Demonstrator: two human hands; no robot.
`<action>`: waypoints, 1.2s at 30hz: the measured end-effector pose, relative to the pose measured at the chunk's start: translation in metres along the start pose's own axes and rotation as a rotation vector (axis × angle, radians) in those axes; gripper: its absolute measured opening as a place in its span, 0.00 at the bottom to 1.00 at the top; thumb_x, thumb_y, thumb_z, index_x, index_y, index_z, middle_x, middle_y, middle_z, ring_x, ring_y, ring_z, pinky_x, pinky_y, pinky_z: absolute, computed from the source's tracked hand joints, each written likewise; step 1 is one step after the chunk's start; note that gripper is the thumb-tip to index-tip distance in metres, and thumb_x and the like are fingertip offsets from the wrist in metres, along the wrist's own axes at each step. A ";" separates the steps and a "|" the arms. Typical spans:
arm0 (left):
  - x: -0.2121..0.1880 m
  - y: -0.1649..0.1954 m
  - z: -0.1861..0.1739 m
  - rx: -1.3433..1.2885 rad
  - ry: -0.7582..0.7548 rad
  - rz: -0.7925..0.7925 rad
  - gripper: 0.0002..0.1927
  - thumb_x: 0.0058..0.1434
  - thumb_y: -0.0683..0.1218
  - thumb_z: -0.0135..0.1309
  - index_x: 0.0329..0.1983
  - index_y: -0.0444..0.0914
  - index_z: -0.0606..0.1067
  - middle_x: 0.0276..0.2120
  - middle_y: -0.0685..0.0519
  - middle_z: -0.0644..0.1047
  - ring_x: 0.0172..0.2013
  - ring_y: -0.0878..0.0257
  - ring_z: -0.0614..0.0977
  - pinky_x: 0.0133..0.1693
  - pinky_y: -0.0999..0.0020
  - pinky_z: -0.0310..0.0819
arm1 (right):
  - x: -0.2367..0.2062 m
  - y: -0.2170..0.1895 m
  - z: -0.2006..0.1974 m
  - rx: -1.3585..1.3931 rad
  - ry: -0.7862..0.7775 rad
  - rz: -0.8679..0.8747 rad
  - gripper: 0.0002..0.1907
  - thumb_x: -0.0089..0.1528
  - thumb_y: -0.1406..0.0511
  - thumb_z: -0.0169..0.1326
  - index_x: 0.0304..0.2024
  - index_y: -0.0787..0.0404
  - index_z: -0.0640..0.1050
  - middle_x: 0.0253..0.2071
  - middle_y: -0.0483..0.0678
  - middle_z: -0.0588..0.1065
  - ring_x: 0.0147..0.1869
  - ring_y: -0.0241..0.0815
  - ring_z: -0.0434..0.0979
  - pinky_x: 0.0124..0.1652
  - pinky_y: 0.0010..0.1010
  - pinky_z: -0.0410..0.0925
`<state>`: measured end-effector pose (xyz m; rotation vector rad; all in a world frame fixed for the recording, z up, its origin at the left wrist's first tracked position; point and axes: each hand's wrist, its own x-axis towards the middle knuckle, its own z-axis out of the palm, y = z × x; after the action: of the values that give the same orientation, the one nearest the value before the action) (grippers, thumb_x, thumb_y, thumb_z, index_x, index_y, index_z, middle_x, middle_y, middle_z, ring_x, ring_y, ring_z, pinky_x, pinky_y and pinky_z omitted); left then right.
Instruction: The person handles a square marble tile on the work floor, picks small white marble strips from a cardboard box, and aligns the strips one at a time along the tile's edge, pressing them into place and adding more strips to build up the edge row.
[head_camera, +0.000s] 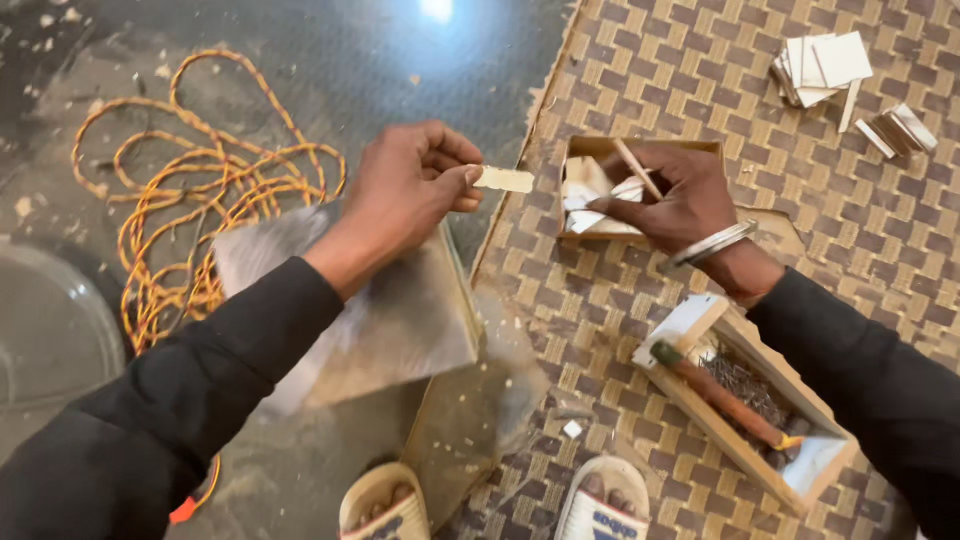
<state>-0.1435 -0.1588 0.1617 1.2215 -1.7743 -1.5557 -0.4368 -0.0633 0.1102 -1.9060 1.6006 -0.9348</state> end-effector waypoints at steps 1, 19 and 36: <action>-0.008 -0.001 -0.003 -0.047 -0.003 -0.006 0.07 0.65 0.39 0.57 0.42 0.29 0.78 0.34 0.47 0.83 0.31 0.65 0.86 0.34 0.73 0.85 | 0.000 -0.015 0.003 -0.022 -0.010 -0.043 0.15 0.59 0.60 0.70 0.44 0.58 0.83 0.35 0.45 0.79 0.33 0.35 0.77 0.32 0.28 0.71; -0.100 0.006 -0.042 -0.565 -0.096 0.171 0.14 0.68 0.39 0.54 0.55 0.28 0.77 0.46 0.45 0.82 0.44 0.63 0.86 0.50 0.70 0.84 | 0.011 -0.167 0.025 0.470 0.014 -0.019 0.09 0.64 0.72 0.62 0.45 0.71 0.79 0.38 0.53 0.81 0.37 0.38 0.85 0.35 0.28 0.81; -0.122 0.007 -0.046 -0.394 -0.175 0.339 0.13 0.66 0.40 0.59 0.53 0.30 0.79 0.46 0.50 0.83 0.47 0.67 0.83 0.54 0.70 0.80 | 0.010 -0.186 0.028 0.228 0.022 -0.108 0.08 0.61 0.71 0.65 0.39 0.68 0.79 0.33 0.54 0.82 0.36 0.38 0.87 0.34 0.26 0.81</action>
<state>-0.0483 -0.0795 0.2037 0.5809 -1.5721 -1.7342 -0.2934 -0.0375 0.2303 -1.8426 1.3492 -1.1353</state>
